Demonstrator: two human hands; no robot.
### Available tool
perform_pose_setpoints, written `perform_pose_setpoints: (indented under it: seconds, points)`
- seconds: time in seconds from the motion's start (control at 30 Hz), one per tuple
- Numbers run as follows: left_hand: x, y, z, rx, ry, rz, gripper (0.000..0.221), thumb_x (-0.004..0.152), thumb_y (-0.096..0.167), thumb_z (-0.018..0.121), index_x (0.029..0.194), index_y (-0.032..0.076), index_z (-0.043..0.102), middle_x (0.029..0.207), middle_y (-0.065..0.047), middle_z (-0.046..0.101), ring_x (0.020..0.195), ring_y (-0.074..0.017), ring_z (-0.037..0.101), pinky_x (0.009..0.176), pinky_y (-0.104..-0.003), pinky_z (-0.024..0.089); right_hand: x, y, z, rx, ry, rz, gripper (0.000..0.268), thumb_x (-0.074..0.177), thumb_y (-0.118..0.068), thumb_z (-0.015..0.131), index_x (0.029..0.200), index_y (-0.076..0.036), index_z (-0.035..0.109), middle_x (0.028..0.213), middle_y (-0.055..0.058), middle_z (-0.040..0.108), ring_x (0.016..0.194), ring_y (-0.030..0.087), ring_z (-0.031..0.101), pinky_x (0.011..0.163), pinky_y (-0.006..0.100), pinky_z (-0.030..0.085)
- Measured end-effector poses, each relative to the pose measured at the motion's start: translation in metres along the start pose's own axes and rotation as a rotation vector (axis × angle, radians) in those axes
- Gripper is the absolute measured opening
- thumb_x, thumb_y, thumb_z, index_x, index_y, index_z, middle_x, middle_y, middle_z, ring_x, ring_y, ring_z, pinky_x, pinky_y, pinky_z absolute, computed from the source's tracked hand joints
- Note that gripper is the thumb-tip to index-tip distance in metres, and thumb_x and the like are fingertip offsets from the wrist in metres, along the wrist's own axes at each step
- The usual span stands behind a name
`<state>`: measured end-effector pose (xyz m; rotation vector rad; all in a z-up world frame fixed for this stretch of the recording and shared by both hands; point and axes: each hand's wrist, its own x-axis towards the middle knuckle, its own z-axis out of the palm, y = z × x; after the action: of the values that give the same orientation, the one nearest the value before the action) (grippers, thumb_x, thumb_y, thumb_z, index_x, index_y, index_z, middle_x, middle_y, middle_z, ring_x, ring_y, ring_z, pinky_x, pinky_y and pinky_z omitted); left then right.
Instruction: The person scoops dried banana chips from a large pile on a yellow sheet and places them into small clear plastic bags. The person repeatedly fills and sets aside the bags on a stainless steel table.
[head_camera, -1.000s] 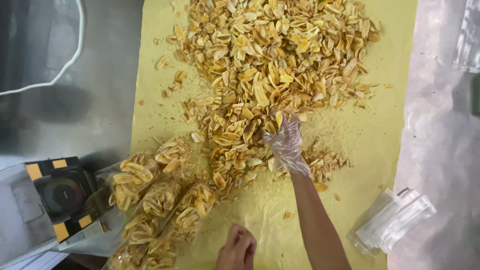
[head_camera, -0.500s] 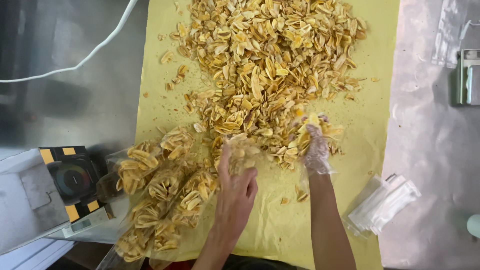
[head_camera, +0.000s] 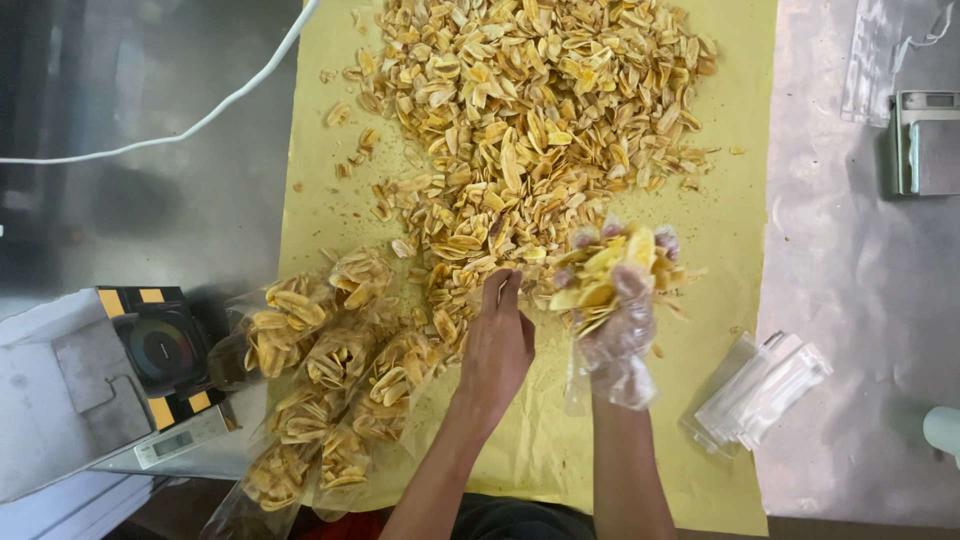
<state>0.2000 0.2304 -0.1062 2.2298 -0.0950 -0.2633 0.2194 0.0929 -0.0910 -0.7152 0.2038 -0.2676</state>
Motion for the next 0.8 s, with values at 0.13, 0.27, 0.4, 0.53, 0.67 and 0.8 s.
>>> perform_pose_setpoints:
  seconds: [0.13,0.27,0.4,0.53,0.67,0.8]
  points:
    - [0.000,0.003,-0.006,-0.066,-0.011,0.025,0.060,0.082,-0.004,0.061,0.140,-0.009,0.046,0.148,-0.024,0.044,0.080,-0.0414,0.070,0.073,-0.047,0.058,-0.005,0.024,0.001,-0.339,-0.101,-0.254,0.043,0.087,-0.011,0.081,0.124,-0.010,0.058,0.118,0.011,0.065,0.101,0.022,0.068,0.078,0.033,0.063]
    - [0.000,-0.002,-0.011,-0.104,-0.100,-0.065,0.072,0.076,-0.006,0.062,0.145,-0.006,0.039,0.152,-0.021,0.038,0.082,-0.0407,0.070,0.072,-0.047,0.058,-0.014,0.036,-0.015,-0.597,-0.235,-0.327,0.048,0.087,-0.007,0.082,0.127,-0.011,0.058,0.126,0.010,0.063,0.113,0.021,0.065,0.090,0.032,0.060]
    - [-0.001,-0.011,-0.015,-0.112,-0.012,0.104,0.076,0.072,-0.007,0.065,0.144,-0.005,0.042,0.148,-0.022,0.042,0.096,-0.0453,0.067,0.078,-0.049,0.056,-0.020,0.042,-0.029,-0.656,-0.342,-0.316,0.052,0.086,-0.003,0.084,0.130,-0.013,0.058,0.135,0.009,0.060,0.125,0.020,0.061,0.101,0.032,0.058]
    - [-0.001,-0.015,-0.017,-0.123,-0.041,0.036,0.068,0.077,-0.008,0.062,0.143,-0.002,0.044,0.150,-0.019,0.044,0.102,-0.0432,0.067,0.081,-0.049,0.056,-0.021,0.042,-0.034,-0.689,-0.419,-0.296,0.053,0.086,0.001,0.085,0.131,-0.015,0.061,0.142,0.010,0.058,0.130,0.022,0.061,0.107,0.036,0.057]
    - [0.001,-0.019,-0.016,-0.150,-0.061,-0.047,0.064,0.080,-0.010,0.056,0.142,-0.001,0.045,0.152,-0.017,0.043,0.102,-0.0417,0.067,0.083,-0.049,0.056,-0.021,0.037,-0.030,-0.941,-0.388,-0.234,0.056,0.074,-0.005,0.091,0.123,-0.014,0.066,0.141,0.014,0.061,0.129,0.028,0.064,0.105,0.043,0.061]
    - [-0.001,-0.024,-0.012,-0.151,-0.028,-0.025,0.066,0.079,-0.013,0.054,0.143,0.000,0.046,0.151,-0.017,0.045,0.104,-0.0423,0.066,0.085,-0.049,0.055,-0.019,0.026,-0.016,-1.148,-0.458,-0.379,0.048,0.080,-0.009,0.088,0.122,-0.014,0.066,0.142,0.012,0.063,0.136,0.028,0.061,0.117,0.048,0.052]
